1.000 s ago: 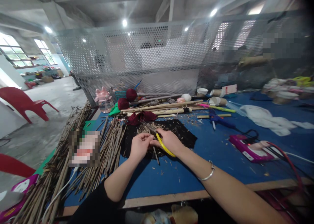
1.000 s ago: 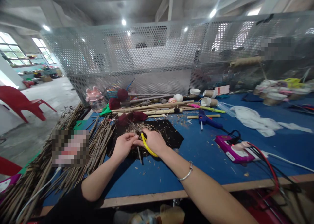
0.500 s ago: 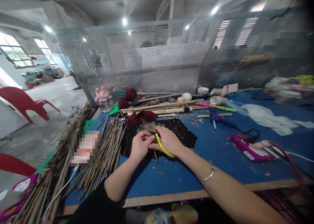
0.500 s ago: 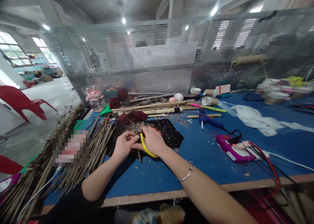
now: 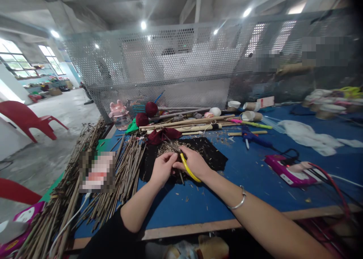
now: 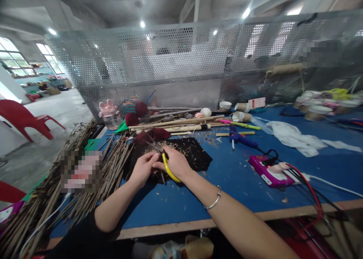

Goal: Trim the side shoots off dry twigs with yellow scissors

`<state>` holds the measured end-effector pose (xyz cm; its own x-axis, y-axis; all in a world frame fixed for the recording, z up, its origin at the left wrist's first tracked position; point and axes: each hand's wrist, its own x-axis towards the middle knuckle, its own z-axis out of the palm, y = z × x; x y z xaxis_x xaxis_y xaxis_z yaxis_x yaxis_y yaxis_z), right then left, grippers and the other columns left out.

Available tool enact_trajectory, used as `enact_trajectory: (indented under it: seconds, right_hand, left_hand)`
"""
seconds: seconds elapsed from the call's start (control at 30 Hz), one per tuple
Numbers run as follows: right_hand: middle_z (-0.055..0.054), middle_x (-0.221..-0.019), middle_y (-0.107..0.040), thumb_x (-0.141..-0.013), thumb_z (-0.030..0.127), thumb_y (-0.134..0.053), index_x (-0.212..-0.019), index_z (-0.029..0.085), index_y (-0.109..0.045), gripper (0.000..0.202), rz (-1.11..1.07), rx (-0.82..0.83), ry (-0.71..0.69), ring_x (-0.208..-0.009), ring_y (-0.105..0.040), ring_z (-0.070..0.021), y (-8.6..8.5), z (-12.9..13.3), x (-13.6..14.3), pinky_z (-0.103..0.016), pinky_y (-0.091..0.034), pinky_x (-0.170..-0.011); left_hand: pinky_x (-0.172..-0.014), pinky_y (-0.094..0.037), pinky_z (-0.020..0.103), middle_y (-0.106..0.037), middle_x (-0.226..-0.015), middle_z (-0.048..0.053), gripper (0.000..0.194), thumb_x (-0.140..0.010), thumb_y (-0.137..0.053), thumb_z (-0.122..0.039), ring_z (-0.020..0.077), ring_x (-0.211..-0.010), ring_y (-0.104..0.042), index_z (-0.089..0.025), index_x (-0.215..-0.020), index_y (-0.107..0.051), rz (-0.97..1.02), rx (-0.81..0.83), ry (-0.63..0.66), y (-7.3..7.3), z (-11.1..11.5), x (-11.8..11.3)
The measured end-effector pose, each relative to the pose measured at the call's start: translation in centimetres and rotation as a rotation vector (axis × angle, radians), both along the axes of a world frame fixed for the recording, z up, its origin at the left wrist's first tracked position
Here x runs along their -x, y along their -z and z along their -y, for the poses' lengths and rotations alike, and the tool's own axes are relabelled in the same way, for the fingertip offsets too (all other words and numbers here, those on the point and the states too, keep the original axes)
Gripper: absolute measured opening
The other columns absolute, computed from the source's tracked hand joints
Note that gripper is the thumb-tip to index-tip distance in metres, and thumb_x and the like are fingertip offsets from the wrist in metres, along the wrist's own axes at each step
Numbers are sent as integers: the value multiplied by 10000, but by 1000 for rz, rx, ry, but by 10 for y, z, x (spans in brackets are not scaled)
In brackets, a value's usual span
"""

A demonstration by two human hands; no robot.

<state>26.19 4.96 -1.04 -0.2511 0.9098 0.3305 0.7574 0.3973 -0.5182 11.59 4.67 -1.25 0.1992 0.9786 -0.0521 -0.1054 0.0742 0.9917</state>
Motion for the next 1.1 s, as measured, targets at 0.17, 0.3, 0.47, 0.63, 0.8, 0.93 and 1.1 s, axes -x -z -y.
enact_trajectory:
  seconds: [0.17,0.3,0.47,0.63,0.8,0.93,1.1]
  right_hand:
    - [-50,-856,-617,-699,524,-594,-1003,201,-517,450,-15,-4,2,-740,-580,-180,-1,0,-2,-236,-380,-617]
    - [-50,-806,-625,-696,545,-584,-995,197,-526,462,23,1,20,-681,-585,-173,-1,0,-2,-224,-357,-575]
    - [-41,-717,-630,-712,562,-555,-996,207,-536,455,83,33,58,-629,-604,-185,-1,0,-3,-217,-322,-514]
    - [-36,-699,-633,-728,582,-525,-996,221,-530,449,166,39,99,-670,-625,-212,-2,1,-2,-233,-338,-542]
    - [-70,-944,-617,-681,585,-577,-1066,210,-479,546,170,-23,56,-882,-594,-226,-2,2,-2,-278,-402,-687]
    - [-106,-1031,-568,-647,597,-599,-1139,182,-432,665,168,-69,55,-987,-536,-240,1,1,-2,-336,-403,-794]
    - [-123,-1005,-533,-607,614,-621,-1142,155,-438,728,163,-108,41,-959,-515,-244,3,-1,-2,-378,-399,-817]
  left_hand:
    - [-390,-372,166,-559,-623,-15,346,-658,-643,-427,49,-450,-415,-129,-833,-650,11,-26,50,1,-2,0]
    - [-386,-366,162,-531,-582,-19,326,-674,-628,-422,46,-437,-389,-122,-797,-657,-17,-50,43,4,-3,0]
    - [-387,-361,165,-531,-574,-21,335,-668,-628,-435,49,-436,-383,-130,-801,-663,-31,-53,26,4,-3,0]
    - [-388,-334,159,-523,-552,-19,342,-650,-642,-442,50,-434,-388,-126,-780,-656,-51,-29,-24,1,-3,2]
    - [-405,-320,163,-552,-560,-14,350,-625,-665,-437,48,-428,-409,-119,-768,-647,12,0,-22,0,-3,2]
    - [-404,-325,168,-551,-539,-19,350,-609,-681,-421,50,-420,-416,-112,-769,-639,5,-10,-48,0,-2,1]
    - [-378,-316,173,-513,-483,-38,352,-594,-686,-430,47,-381,-388,-118,-745,-627,-36,-3,-57,0,-1,-1]
